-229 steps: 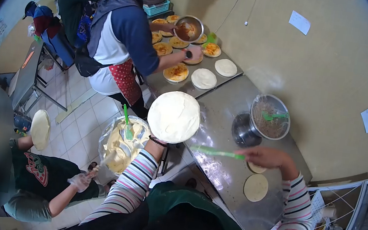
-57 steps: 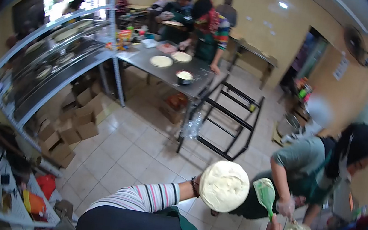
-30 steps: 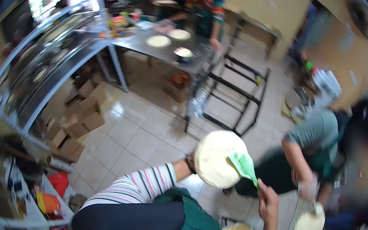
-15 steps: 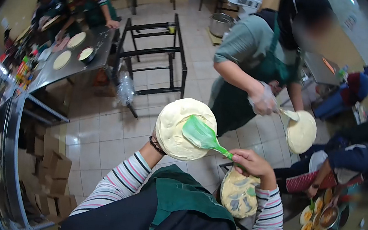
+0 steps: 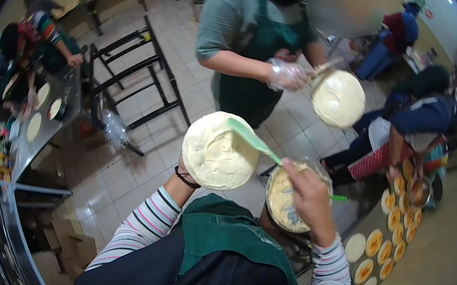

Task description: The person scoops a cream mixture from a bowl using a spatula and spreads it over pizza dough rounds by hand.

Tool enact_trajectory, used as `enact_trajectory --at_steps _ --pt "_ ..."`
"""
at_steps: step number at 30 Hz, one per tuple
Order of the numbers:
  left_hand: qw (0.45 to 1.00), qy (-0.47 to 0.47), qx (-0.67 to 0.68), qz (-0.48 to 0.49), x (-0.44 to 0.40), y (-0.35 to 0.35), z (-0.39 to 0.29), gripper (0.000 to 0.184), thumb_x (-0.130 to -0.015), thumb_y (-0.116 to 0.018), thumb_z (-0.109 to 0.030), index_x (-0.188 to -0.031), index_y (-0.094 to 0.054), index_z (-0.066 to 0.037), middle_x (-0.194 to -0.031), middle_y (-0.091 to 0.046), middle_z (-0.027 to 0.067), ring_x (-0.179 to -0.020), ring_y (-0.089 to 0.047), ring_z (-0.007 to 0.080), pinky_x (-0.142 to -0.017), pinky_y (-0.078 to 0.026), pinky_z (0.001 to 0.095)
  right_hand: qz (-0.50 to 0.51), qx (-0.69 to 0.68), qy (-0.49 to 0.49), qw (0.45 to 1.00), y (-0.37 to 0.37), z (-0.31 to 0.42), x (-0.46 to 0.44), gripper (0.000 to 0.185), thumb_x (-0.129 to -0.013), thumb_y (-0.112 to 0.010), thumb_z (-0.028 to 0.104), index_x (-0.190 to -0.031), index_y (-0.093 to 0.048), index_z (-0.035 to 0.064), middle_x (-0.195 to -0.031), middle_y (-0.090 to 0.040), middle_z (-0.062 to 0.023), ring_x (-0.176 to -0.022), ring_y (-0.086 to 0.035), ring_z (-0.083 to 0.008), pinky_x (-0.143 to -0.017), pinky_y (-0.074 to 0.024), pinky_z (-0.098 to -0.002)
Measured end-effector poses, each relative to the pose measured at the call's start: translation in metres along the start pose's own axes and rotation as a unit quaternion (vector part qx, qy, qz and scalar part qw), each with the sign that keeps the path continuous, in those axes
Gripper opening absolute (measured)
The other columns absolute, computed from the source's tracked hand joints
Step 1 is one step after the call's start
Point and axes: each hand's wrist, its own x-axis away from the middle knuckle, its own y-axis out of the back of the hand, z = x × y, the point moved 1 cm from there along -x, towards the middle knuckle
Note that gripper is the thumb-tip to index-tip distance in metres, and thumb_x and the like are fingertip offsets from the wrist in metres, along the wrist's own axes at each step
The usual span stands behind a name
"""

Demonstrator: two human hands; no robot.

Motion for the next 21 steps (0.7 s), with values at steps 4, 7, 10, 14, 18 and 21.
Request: enact_trajectory --at_steps 4,7,10,14,18,21 --pt "0.999 0.011 0.014 0.027 -0.019 0.039 0.021 0.053 -0.086 -0.041 -0.038 -0.124 -0.040 -0.002 -0.125 -0.044 0.0165 -0.113 -0.044 0.0325 -0.096 -0.034 0.0477 0.076 -0.033 -0.049 0.995 -0.028 0.016 0.070 0.048 -0.075 -0.054 0.005 -0.121 -0.049 0.0170 -0.065 -0.045 -0.0078 -0.051 -0.050 -0.0214 -0.045 -0.0420 -0.0323" --pt "0.998 0.058 0.014 -0.001 -0.016 0.060 0.041 0.051 -0.087 -0.038 -0.037 -0.124 -0.040 -0.002 -0.127 -0.042 0.0160 -0.116 -0.041 0.0330 -0.099 -0.029 0.0479 0.051 -0.404 -0.095 0.908 -0.044 -0.009 0.123 0.033 -0.083 -0.051 0.008 -0.115 -0.053 0.0089 -0.067 -0.054 -0.0044 -0.054 -0.049 -0.0127 -0.046 -0.0399 -0.0270" --pt "0.994 0.086 0.008 -0.063 -0.011 0.072 0.054 0.052 -0.088 -0.035 -0.040 -0.126 -0.039 -0.004 -0.128 -0.042 0.0145 -0.116 -0.041 0.0318 -0.099 -0.031 0.0476 0.111 -0.567 -0.470 0.668 -0.030 -0.062 0.176 0.029 -0.087 -0.046 0.011 -0.113 -0.053 0.0033 -0.069 -0.056 -0.0004 -0.060 -0.049 -0.0053 -0.054 -0.0416 -0.0207" --pt "0.989 0.073 -0.055 -0.119 0.003 0.068 0.065 0.053 -0.088 -0.035 -0.042 -0.127 -0.038 -0.005 -0.129 -0.041 0.0140 -0.117 -0.040 0.0319 -0.099 -0.030 0.0481 0.051 -0.117 -0.520 0.845 -0.127 -0.171 0.257 0.035 -0.082 -0.047 0.009 -0.116 -0.052 0.0109 -0.086 -0.063 -0.0146 -0.079 -0.061 -0.0269 -0.069 -0.0471 -0.0315" --pt "0.970 0.073 -0.104 -0.207 0.019 0.060 0.076 0.052 -0.088 -0.036 -0.041 -0.127 -0.038 -0.007 -0.129 -0.041 0.0132 -0.116 -0.041 0.0321 -0.098 -0.031 0.0487 0.140 -0.053 -0.555 0.818 -0.195 -0.229 0.236 0.035 -0.082 -0.038 0.013 -0.112 -0.054 0.0118 -0.102 -0.057 -0.0183 -0.098 -0.054 -0.0326 -0.084 -0.0419 -0.0402" --pt "0.961 0.056 -0.140 -0.234 0.028 0.054 0.082 0.051 -0.088 -0.037 -0.041 -0.125 -0.041 -0.007 -0.126 -0.044 0.0132 -0.114 -0.043 0.0313 -0.097 -0.033 0.0479 0.117 0.045 -0.472 0.873 -0.265 -0.277 0.210 0.025 -0.082 -0.039 0.013 -0.093 -0.058 0.0038 -0.089 -0.059 -0.0174 -0.083 -0.058 -0.0324 -0.073 -0.0461 -0.0409"
